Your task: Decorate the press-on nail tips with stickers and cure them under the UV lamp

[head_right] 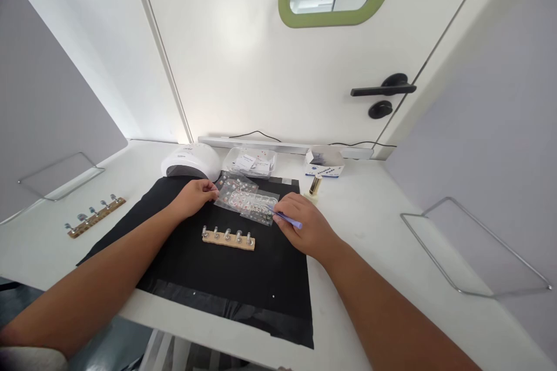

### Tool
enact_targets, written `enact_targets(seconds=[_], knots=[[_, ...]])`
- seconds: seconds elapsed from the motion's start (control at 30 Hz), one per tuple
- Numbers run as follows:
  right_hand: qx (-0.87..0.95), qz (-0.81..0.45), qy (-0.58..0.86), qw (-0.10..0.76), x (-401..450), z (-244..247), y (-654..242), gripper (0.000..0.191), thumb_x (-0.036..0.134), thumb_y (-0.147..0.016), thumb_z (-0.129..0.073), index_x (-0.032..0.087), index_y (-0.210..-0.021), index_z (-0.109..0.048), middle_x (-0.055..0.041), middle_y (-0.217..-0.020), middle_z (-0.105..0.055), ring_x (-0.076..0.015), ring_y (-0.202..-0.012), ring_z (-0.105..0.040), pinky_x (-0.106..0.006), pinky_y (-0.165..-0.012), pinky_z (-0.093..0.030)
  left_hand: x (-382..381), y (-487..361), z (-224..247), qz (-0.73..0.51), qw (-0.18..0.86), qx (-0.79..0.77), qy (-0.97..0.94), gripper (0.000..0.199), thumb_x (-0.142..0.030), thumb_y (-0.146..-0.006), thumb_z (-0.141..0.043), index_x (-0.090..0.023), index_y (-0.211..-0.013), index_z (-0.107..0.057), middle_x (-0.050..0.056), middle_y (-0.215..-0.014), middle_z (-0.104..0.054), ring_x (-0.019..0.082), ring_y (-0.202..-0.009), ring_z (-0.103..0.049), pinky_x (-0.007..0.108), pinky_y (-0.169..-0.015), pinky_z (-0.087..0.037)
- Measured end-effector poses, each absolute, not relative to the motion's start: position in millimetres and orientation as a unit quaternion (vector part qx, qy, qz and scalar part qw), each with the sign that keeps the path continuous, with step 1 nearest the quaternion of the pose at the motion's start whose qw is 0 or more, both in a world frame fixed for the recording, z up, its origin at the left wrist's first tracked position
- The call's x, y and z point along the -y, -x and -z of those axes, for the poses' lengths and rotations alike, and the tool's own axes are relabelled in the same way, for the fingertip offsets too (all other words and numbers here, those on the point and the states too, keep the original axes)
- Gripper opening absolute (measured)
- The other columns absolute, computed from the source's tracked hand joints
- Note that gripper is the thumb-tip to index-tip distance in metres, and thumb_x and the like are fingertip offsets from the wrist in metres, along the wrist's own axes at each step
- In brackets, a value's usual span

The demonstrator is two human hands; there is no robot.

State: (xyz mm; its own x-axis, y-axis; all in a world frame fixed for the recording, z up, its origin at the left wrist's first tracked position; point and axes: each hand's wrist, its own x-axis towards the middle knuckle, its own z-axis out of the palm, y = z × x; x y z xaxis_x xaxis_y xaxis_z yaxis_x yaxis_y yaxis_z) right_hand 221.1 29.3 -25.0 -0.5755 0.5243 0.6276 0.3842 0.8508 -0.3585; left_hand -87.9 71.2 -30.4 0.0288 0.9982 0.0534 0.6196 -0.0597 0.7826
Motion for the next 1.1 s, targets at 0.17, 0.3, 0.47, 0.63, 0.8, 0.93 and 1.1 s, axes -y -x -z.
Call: enact_targets(seconds=[0.17,0.3,0.47,0.63,0.8,0.93,1.1], knots=[[0.879,-0.101,0.259,0.387,-30.4,25.0,-222.8,0.011,0.013,-0.09,-0.052,0.023,-0.094,-0.055,-0.0058,-0.083,-0.061,-0.0207,-0.08,-0.055,-0.039,-0.071,-0.048,-67.0,88.9,24.9,-0.356,0.309,-0.597,-0.649,0.016,-0.032,-0.071,-0.064,-0.016,-0.067,-0.063,-0.004,-0.058,-0.055,0.013,-0.057,-0.048,0.027,-0.059,-0.034],[0.865,-0.111,0.231,0.431,-32.6,29.5,-223.5,0.016,0.011,-0.088,-0.055,0.023,-0.098,-0.057,-0.0059,-0.084,-0.061,-0.0209,-0.08,-0.056,-0.039,-0.069,-0.05,-62.1,91.2,18.5,-0.403,0.339,-0.568,-0.633,0.017,-0.033,-0.073,-0.064,-0.016,-0.072,-0.061,-0.005,-0.061,-0.053,0.011,-0.056,-0.045,0.025,-0.058,-0.034],[0.787,-0.209,0.186,0.55,-21.0,31.0,-210.4,0.022,0.012,-0.091,-0.051,0.027,-0.106,-0.056,-0.0052,-0.09,-0.062,-0.0202,-0.082,-0.061,-0.038,-0.069,-0.053,-46.3,82.6,2.9,-0.468,0.395,-0.509,-0.605,0.023,-0.036,-0.072,-0.066,-0.017,-0.079,-0.054,-0.004,-0.068,-0.056,0.01,-0.06,-0.051,0.024,-0.061,-0.041],[0.704,-0.307,0.151,0.622,7.2,20.1,-186.8,0.019,0.017,-0.095,-0.046,0.029,-0.105,-0.057,-0.0024,-0.081,-0.065,-0.0212,-0.086,-0.062,-0.045,-0.083,-0.051,-20.2,62.7,-12.2,-0.511,0.499,-0.422,-0.558,0.024,-0.028,-0.072,-0.07,-0.017,-0.076,-0.049,-0.003,-0.069,-0.062,0.008,-0.06,-0.055,0.021,-0.061,-0.044],[0.707,-0.326,0.134,0.613,24.6,15.5,-176.9,0.019,0.018,-0.095,-0.047,0.029,-0.109,-0.056,-0.0036,-0.092,-0.071,-0.0241,-0.107,-0.059,-0.051,-0.1,-0.041,-0.4,48.4,-15.6,-0.473,0.587,-0.359,-0.551,0.025,-0.019,-0.072,-0.074,-0.016,-0.072,-0.05,-0.002,-0.07,-0.063,0.008,-0.06,-0.055,0.021,-0.061,-0.046],[0.696,-0.341,0.124,0.619,26.7,18.7,-176.2,0.02,0.017,-0.095,-0.048,0.028,-0.109,-0.057,-0.0039,-0.091,-0.071,-0.0234,-0.101,-0.062,-0.049,-0.096,-0.044,9.1,43.3,-16.0,-0.407,0.633,-0.342,-0.563,0.025,-0.018,-0.074,-0.073,-0.015,-0.072,-0.047,-0.001,-0.071,-0.063,0.006,-0.059,-0.052,0.018,-0.056,-0.041],[0.657,-0.359,0.132,0.65,24.3,24.4,-175.8,0.02,0.016,-0.094,-0.049,0.027,-0.108,-0.058,-0.0041,-0.091,-0.07,-0.0227,-0.094,-0.065,-0.047,-0.088,-0.049,14.7,42.0,-13.3,-0.369,0.609,-0.349,-0.61,0.024,-0.014,-0.079,-0.069,-0.018,-0.095,-0.051,-0.004,-0.074,-0.06,0.006,-0.065,-0.05,0.019,-0.061,-0.039]])
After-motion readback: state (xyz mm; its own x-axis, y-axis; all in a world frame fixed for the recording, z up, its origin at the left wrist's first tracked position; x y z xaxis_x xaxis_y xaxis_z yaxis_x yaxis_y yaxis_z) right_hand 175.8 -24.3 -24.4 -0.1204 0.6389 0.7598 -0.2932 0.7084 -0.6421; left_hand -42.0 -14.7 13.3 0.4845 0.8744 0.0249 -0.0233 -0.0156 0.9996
